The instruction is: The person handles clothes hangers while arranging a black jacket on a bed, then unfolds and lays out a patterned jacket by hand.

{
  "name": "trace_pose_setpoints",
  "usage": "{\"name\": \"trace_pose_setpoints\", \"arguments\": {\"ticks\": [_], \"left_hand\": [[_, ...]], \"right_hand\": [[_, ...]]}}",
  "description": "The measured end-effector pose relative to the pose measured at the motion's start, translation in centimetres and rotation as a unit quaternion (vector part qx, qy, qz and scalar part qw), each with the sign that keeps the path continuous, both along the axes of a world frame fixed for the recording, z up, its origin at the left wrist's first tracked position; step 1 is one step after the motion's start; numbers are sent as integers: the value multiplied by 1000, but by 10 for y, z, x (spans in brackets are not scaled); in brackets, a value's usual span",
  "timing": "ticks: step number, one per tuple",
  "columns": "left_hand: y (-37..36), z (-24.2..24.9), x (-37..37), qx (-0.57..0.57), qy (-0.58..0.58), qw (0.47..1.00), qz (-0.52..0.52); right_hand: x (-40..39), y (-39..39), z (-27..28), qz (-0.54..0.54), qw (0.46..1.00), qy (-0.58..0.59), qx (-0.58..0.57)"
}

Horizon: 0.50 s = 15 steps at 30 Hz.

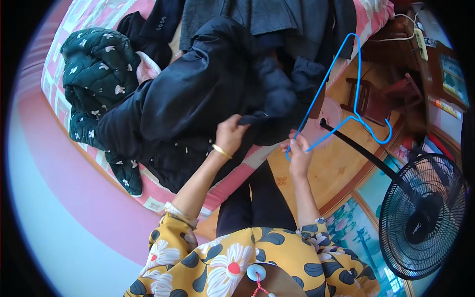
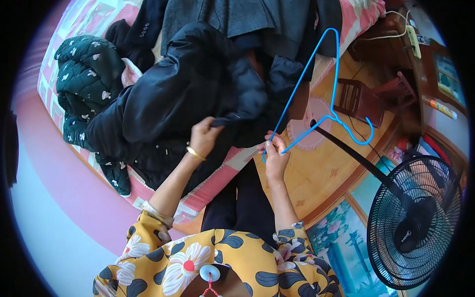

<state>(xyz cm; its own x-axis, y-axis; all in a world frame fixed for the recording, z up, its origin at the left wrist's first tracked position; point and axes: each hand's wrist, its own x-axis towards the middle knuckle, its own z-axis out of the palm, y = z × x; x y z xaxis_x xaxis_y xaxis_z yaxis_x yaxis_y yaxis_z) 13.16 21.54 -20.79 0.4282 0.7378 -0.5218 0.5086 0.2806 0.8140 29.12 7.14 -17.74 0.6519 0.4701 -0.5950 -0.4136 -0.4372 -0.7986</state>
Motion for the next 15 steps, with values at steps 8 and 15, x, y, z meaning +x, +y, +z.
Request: {"name": "trace_pose_setpoints", "arguments": {"ticks": [8, 15], "left_hand": [[52, 29, -46, 72, 34, 997, -2], [54, 10, 15, 109, 9, 993, -30]], "right_hand": [[-26, 29, 35, 64, 990, -20, 120], [-12, 141, 34, 229, 953, 59, 190]]}}
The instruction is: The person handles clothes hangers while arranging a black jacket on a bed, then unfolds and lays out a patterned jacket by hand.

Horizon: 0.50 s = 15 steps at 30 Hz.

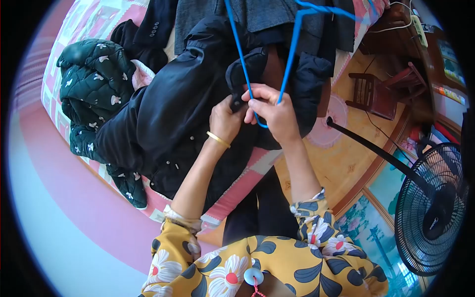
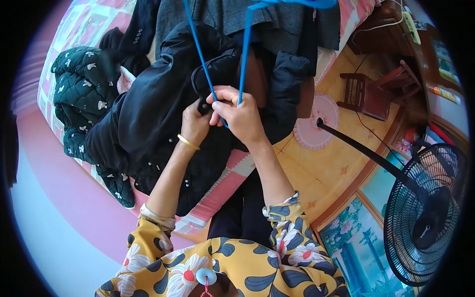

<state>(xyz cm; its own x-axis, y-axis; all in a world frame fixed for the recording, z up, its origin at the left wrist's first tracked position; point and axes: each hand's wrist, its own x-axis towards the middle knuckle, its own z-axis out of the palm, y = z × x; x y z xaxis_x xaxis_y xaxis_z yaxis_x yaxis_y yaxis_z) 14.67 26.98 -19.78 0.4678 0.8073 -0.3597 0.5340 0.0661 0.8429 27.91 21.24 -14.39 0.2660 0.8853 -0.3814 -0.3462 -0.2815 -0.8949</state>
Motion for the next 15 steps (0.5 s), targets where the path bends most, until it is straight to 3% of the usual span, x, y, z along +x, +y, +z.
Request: {"name": "trace_pose_setpoints", "arguments": {"ticks": [1, 2, 3, 4, 7, 11, 13, 15], "left_hand": [[0, -4, -3, 2, -4, 1000, -1], [2, -7, -7, -131, -76, 982, 114], [2, -10, -12, -261, -144, 928, 225], [2, 0, -16, -310, -253, 869, 292], [9, 12, -34, -365, -262, 813, 371], [14, 34, -36, -309, -242, 860, 324], [17, 38, -41, -197, -277, 909, 240], [28, 53, -51, -156, -258, 935, 188]], "right_hand": [[1, 2, 2, -5, 1000, -8, -2], [4, 4, 4, -9, 1000, -17, -3], [5, -5, 9, -29, 1000, -10, -3], [4, -16, 12, -63, 998, -19, -6], [-1, -57, 9, -97, 988, -104, -53], [-26, -93, 23, -73, 987, -73, -122], [-36, -97, 37, -99, 988, -87, -82], [-37, -96, 54, -121, 987, -98, -39]]}}
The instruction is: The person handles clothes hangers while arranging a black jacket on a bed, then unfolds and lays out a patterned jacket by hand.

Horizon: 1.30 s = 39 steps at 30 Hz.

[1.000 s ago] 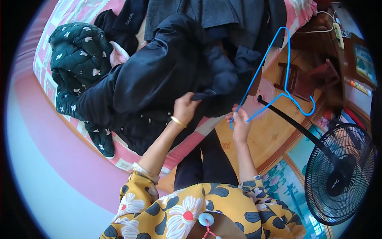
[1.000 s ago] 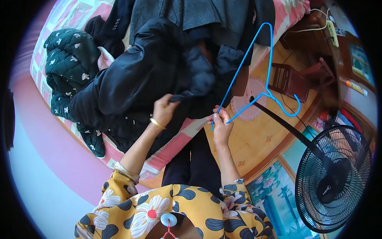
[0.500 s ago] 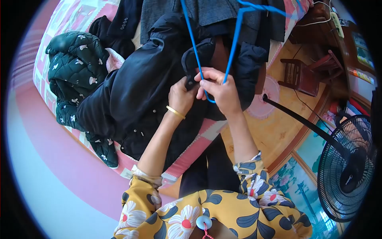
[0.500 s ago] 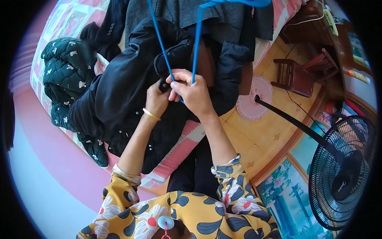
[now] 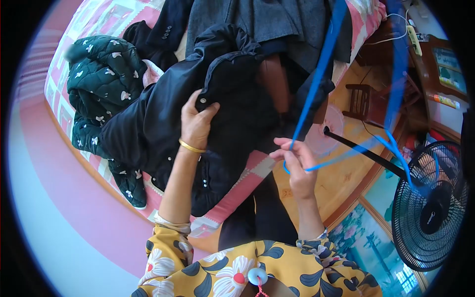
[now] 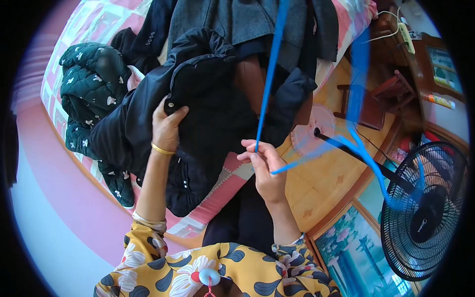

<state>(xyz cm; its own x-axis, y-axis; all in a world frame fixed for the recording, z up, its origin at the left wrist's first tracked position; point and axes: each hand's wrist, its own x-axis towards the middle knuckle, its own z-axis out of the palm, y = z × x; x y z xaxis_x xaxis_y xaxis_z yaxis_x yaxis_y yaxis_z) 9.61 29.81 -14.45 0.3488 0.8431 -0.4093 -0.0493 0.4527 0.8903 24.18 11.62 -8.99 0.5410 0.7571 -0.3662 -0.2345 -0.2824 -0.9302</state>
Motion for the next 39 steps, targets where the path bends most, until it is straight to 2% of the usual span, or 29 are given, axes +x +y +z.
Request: {"name": "trace_pose_setpoints", "arguments": {"ticks": [2, 3, 4, 5, 6, 7, 8, 9, 10, 12, 15, 16, 18, 19, 20, 22, 24, 26, 27, 28, 30, 31, 32, 33, 34, 35, 36, 38, 39], "left_hand": [[9, 12, -10, 26, -11, 1000, 11], [15, 2, -26, 101, 80, 991, -26], [18, -12, -45, 111, 86, 989, -54], [13, -22, -60, 110, 130, 984, -62], [3, -31, -73, 108, 173, 976, -69], [-13, -39, -84, 124, 171, 976, -47], [-30, -42, -95, 140, 170, 975, -29], [-49, -35, -100, 174, 245, 954, 2], [-68, -26, -107, 276, 340, 899, 10], [-102, -28, -137, 353, 398, 846, 36], [-140, -41, -178, 364, 505, 778, 84], [-144, -46, -186, 365, 507, 776, 90], [-146, -55, -200, 353, 654, 668, 33], [-149, -71, -216, 329, 675, 661, -9], [-150, -76, -226, 328, 676, 659, -4], [-151, -80, -243, 228, 645, 724, -91], [-159, -58, -242, 237, 637, 729, -78], [-176, -27, -233, 326, 565, 757, 42], [-181, -12, -224, 434, 561, 701, 73], [-192, -3, -223, 436, 560, 701, 72], [-214, 6, -227, 210, 462, 846, 164], [-222, 5, -226, 195, 440, 859, 172], [-228, -1, -231, 199, 435, 861, 171], [-234, -12, -239, 177, 408, 876, 186], [-234, -20, -248, 157, 379, 890, 197], [-238, -24, -254, 95, 273, 927, 238], [-245, -26, -260, 89, 279, 926, 237], [-252, -29, -268, -4, 143, 946, 289], [-253, -36, -270, -1, 137, 948, 287]], "right_hand": [[0, -1, 15, 17, 997, -28, 74], [-14, -7, 1, -9, 992, 0, 126], [-34, -21, -40, -13, 992, 18, 120], [-51, -24, -68, 18, 1000, -18, -8], [-63, -42, -128, 115, 985, -88, -93], [-76, -52, -155, 132, 968, 53, -205], [-80, -53, -171, 136, 969, 56, -201], [-85, -56, -184, 140, 971, -3, -194], [-91, -62, -192, 145, 969, -59, -191], [-80, -52, -186, 136, 972, 19, -190], [-66, -52, -195, 159, 967, 47, -192], [-63, -51, -197, 172, 964, 53, -197], [-58, -49, -183, 174, 964, 75, -187], [-53, -46, -171, 171, 960, 107, -193], [-49, -46, -162, 166, 956, 138, -198], [-37, -46, -137, 155, 968, 123, -153], [-19, -43, -72, 122, 981, 98, -113], [-8, -40, -3, 35, 996, 69, 40], [-3, -43, 13, -6, 987, 33, 154], [-1, -49, 25, -15, 970, -26, 243], [-53, -55, -26, -151, 952, 3, 267], [-81, -62, -53, -96, 982, -85, 135], [-104, -81, -128, 0, 983, -178, 51], [-123, -102, -174, 168, 955, -61, -238], [-148, -112, -180, 32, 986, 55, -156], [-150, -111, -164, 44, 990, 27, -131], [-149, -115, -131, 62, 992, 4, -114], [-146, -110, -76, -41, 997, 58, 37], [-147, -107, -58, -66, 991, -52, 107]]}}
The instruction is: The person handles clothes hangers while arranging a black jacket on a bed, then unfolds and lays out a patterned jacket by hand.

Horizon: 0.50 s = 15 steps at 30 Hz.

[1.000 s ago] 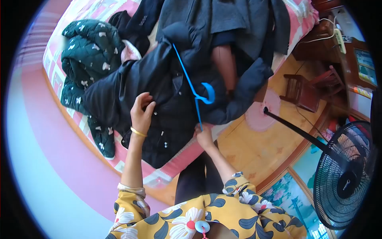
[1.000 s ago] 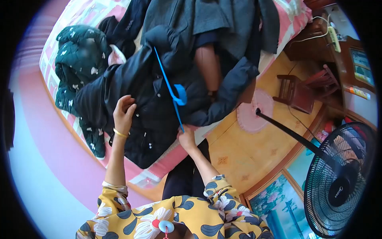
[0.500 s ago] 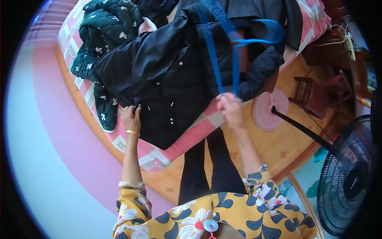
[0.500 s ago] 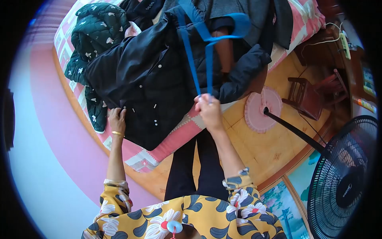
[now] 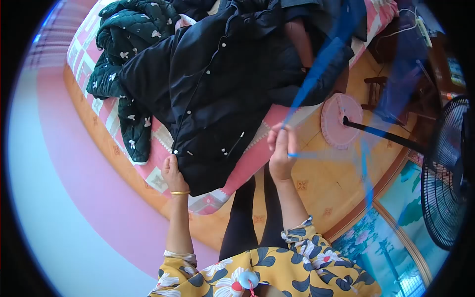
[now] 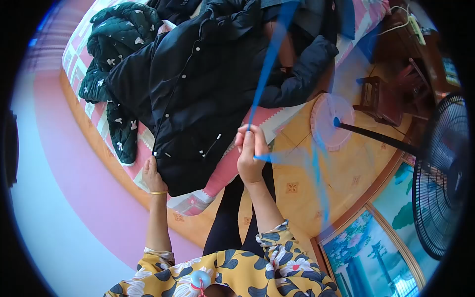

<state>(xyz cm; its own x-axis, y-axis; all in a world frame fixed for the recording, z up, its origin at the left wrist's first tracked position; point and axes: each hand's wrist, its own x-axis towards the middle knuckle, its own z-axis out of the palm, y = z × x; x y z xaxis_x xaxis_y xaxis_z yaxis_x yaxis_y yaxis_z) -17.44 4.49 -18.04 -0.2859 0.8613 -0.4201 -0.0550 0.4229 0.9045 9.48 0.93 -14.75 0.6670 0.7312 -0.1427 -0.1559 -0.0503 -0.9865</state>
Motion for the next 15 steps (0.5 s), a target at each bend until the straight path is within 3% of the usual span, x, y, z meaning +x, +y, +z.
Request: {"name": "trace_pose_setpoints", "arguments": {"ticks": [4, 6, 7, 9, 10, 13, 14, 15], "left_hand": [[-17, -2, 8, -6, -17, 1000, 17], [-12, -2, 7, -20, -14, 1000, 10], [-18, -9, 1, -18, -30, 999, 11], [-36, -21, -14, -26, -57, 998, 2], [-39, -28, -15, -25, -57, 998, 1], [-47, -31, -7, -26, -83, 996, 21], [-50, -26, -4, -40, -55, 998, 1], [-47, -25, -4, -51, -26, 998, -22]], "right_hand": [[-58, -30, -93, 46, 996, -27, -67], [-71, -49, -108, 134, 958, 37, -252], [-69, -48, -88, 137, 957, 38, -254], [-58, -43, -3, 50, 992, 102, -50], [-58, -42, 15, -3, 1000, 3, -27], [-109, -59, -94, 73, 993, 14, -97], [-115, -73, -117, 166, 949, 77, -257], [-115, -75, -110, 164, 951, 77, -252]]}}
